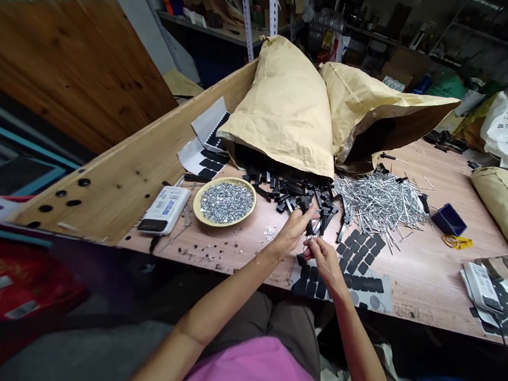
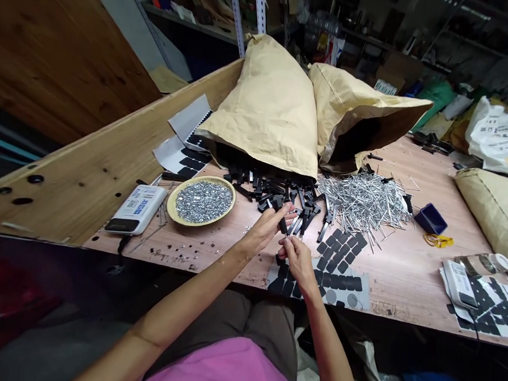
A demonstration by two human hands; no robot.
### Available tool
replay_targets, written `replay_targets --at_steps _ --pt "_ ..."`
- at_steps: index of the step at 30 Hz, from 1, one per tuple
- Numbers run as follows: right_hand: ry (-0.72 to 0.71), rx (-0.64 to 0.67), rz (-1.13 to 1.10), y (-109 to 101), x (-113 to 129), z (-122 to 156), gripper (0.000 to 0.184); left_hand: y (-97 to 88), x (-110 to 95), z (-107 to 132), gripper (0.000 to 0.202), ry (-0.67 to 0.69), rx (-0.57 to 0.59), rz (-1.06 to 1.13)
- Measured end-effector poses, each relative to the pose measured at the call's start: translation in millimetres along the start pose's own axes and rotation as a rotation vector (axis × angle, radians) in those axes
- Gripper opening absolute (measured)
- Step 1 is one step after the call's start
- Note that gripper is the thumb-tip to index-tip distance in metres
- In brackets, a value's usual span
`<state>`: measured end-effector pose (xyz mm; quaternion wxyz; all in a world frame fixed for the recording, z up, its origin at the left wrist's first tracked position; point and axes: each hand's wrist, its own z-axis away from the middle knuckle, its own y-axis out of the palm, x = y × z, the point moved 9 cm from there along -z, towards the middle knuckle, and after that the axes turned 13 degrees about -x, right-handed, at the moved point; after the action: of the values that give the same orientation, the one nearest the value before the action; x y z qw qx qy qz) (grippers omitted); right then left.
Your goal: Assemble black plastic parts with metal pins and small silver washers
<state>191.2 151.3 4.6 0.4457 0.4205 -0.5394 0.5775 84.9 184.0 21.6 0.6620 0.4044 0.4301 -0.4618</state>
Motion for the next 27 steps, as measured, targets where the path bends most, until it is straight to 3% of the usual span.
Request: replay_targets --at_steps 3,4,5,7,9,11,13,15,18,20,23,27 --pt "-0.109 -0.092 0.251 -18.2 18.7 4.5 0.042 -9.1 -8.9 39.8 0.047 0.157 0.078 -0.222" --pt "-0.16 -0.088 0.385 -22.0 25.5 7.6 0.038 -20.6 -16.1 55.6 0.04 0.302 -0.006 -0.353" --pt "-0.209 -0.042 0.51 -21.7 31.0 12.1 0.034 -27.0 -25.5 75.4 0.033 0.499 -0.063 -0.478" --pt "-0.293 0.133 0.677 -11.7 37.5 25.0 0.03 -26.9 -31.6 115.9 0.029 0.845 -0.07 -0.685" --pt "-0.335 0.333 0.711 3.7 40.3 38.7 0.03 -26.4 -18.2 134.0 0.038 0.955 -0.024 -0.835" --pt "-0.312 0.467 0.657 18.2 40.5 42.9 0.031 -35.6 1.9 126.6 0.04 0.819 0.018 -0.825" --pt "-0.246 0.471 0.558 29.5 37.8 30.0 0.031 -55.0 24.5 106.4 0.034 0.524 0.004 -0.646" --pt "-0.231 0.333 0.483 37.1 34.4 2.9 0.03 -74.9 52.3 89.3 0.03 0.157 -0.028 -0.374" --pt "-0.397 0.152 0.564 58.1 30.1 -31.8 0.027 -90.3 82.4 83.6 0.039 -0.267 -0.051 0.006" --pt "-0.527 0.191 0.707 84.7 23.8 -40.9 0.028 -97.8 86.5 83.2 0.049 -0.382 -0.084 0.142" --pt "-0.644 0.312 0.915 117.5 12.9 -43.7 0.027 -105.5 84.1 79.6 0.059 -0.426 -0.109 0.214" --pt "-0.664 0.355 0.977 129.5 8.4 -45.6 0.022 -110.7 83.6 71.6 0.058 -0.463 -0.133 0.254"
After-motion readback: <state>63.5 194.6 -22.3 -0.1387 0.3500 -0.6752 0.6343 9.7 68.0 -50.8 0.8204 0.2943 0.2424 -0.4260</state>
